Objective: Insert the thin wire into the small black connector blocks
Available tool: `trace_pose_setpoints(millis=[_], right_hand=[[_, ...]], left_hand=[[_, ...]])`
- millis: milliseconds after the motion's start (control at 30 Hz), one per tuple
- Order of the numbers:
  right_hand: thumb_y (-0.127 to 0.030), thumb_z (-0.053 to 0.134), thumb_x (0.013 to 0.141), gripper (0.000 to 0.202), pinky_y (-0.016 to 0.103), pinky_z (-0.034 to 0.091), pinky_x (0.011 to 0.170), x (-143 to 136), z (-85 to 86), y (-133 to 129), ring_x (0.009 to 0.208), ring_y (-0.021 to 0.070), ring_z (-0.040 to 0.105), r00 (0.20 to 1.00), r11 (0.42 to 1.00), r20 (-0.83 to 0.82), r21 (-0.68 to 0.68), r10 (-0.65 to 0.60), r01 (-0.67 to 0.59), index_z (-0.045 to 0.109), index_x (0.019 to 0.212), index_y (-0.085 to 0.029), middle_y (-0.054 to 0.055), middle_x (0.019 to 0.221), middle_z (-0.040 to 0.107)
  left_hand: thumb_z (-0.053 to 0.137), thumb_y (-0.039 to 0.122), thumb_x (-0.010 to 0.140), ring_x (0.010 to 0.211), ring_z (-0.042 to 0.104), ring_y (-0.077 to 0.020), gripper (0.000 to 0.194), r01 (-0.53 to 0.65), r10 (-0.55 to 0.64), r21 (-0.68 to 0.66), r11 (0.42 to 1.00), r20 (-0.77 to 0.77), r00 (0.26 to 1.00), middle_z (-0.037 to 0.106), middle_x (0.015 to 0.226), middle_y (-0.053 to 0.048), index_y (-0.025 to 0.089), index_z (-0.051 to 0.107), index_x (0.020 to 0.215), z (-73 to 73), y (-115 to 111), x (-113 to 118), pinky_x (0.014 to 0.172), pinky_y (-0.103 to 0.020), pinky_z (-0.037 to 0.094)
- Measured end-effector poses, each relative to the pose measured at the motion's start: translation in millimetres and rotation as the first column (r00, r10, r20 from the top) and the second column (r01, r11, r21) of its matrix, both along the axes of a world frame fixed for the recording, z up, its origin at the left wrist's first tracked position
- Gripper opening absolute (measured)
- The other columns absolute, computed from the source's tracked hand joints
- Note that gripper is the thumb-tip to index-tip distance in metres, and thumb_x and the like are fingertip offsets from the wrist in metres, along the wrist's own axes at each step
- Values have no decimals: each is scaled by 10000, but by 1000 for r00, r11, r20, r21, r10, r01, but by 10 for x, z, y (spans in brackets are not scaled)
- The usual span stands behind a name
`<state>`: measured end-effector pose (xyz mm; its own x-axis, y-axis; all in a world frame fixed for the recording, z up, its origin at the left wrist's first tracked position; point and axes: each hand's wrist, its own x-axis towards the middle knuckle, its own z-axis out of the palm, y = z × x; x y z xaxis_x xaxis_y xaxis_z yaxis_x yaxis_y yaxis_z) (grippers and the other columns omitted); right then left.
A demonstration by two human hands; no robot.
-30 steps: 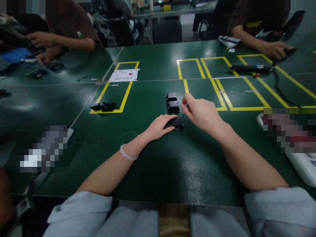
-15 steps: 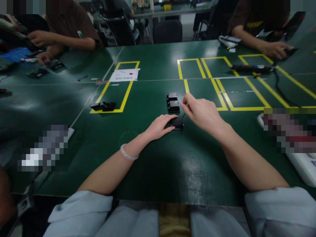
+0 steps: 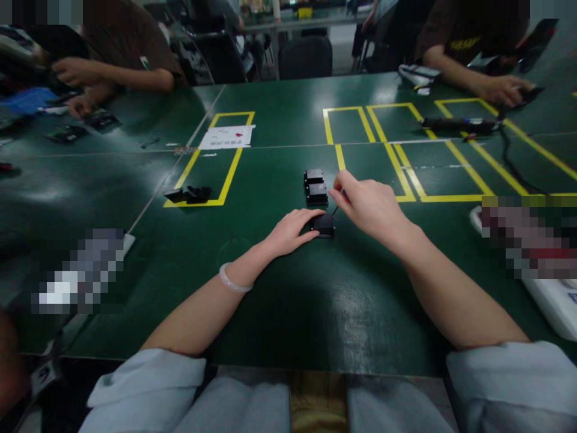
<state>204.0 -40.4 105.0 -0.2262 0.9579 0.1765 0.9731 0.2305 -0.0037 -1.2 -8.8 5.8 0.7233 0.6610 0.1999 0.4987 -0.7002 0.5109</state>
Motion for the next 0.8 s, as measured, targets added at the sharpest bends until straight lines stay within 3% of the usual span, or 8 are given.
trace_pose_setpoints(millis=[267,500,667,800], right_hand=[[-316,290,990,310,292,200,556,12,-19,16,693,195,626,1000,1000,-16,24,9,-9,517,1174,-210,67,885,718],[-405,308,1002,338,288,195,561,7,-3,3,710,202,629,1000,1000,-5,10,0,0,545,1135,-203,77,858,722],[-308,283,988,334,289,196,554,0,14,-8,694,187,622,1000,1000,-9,13,14,-14,534,1179,-196,81,896,722],[-326,297,989,321,291,200,554,1,24,-16,723,188,629,999,1000,-20,9,27,-27,539,1162,-203,81,926,725]], left_hand=[[518,403,983,1171,560,-272,471,-7,7,-4,1000,-4,1000,601,1340,-94,223,461,1415,8,-3,0,997,-416,441],[516,409,983,1182,556,-272,476,-3,3,-7,1000,-2,1000,596,1344,-97,222,461,1418,14,-6,0,1005,-416,437],[510,407,986,1186,553,-276,476,-5,5,-11,1000,-9,1000,591,1356,-98,223,460,1422,18,-4,-3,1002,-422,438],[508,415,986,1186,555,-276,478,-7,7,-16,1000,-7,1000,592,1356,-94,234,458,1426,15,-2,-5,1003,-419,440]])
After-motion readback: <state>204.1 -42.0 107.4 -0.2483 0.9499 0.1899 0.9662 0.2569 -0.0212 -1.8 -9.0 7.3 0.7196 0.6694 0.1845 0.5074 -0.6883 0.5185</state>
